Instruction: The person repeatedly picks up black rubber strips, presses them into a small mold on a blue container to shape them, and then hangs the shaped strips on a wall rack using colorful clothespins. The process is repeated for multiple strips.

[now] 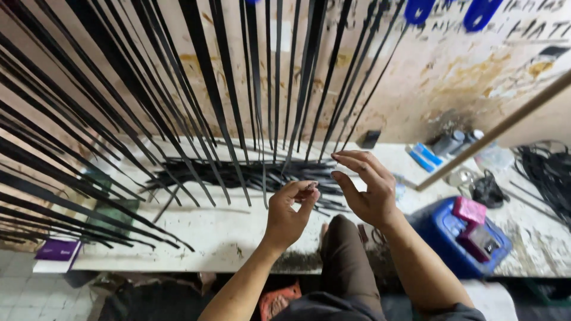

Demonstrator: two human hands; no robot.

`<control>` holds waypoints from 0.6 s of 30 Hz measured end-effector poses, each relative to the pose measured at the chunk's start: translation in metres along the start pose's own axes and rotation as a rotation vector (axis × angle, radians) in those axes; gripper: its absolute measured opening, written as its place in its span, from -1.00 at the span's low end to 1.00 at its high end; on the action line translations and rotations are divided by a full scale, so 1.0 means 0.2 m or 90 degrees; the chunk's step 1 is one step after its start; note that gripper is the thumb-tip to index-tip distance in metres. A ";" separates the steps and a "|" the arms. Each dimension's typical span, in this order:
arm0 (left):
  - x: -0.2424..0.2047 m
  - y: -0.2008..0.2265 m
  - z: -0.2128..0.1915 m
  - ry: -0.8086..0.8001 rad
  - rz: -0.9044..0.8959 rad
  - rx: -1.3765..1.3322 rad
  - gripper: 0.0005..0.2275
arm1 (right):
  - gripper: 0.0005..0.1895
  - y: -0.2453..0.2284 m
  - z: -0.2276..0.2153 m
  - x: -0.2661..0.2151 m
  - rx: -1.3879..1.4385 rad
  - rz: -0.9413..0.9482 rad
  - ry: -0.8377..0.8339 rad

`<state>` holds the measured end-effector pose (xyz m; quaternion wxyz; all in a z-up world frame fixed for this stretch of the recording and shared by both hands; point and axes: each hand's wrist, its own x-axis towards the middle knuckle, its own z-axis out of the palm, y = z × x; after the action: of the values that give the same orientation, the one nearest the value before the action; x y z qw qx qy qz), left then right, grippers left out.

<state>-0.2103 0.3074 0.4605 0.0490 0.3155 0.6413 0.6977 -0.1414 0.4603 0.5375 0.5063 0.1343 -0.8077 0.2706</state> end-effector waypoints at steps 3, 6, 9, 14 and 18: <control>-0.08 -0.02 -0.01 -0.001 -0.053 -0.017 -0.83 | -0.84 -0.06 0.02 -0.07 0.024 0.023 -0.006; -0.14 -0.07 0.00 -0.009 -0.084 -0.013 -0.83 | -0.84 -0.03 0.02 -0.17 0.017 0.046 -0.003; -0.20 -0.14 0.02 -0.022 -0.122 -0.016 -0.84 | -0.87 -0.05 0.01 -0.22 0.021 0.091 0.000; -0.32 -0.30 0.09 -0.018 -0.141 -0.022 -0.90 | -0.85 0.02 0.00 -0.45 0.017 0.117 -0.012; -0.45 -0.49 0.13 -0.086 -0.232 0.006 -0.84 | -0.86 0.08 0.00 -0.77 -0.019 0.115 -0.115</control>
<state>-0.1587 0.3054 0.3352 0.2161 0.2406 0.6862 0.6516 -0.0802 0.4647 0.3960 0.4070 0.0776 -0.8627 0.2901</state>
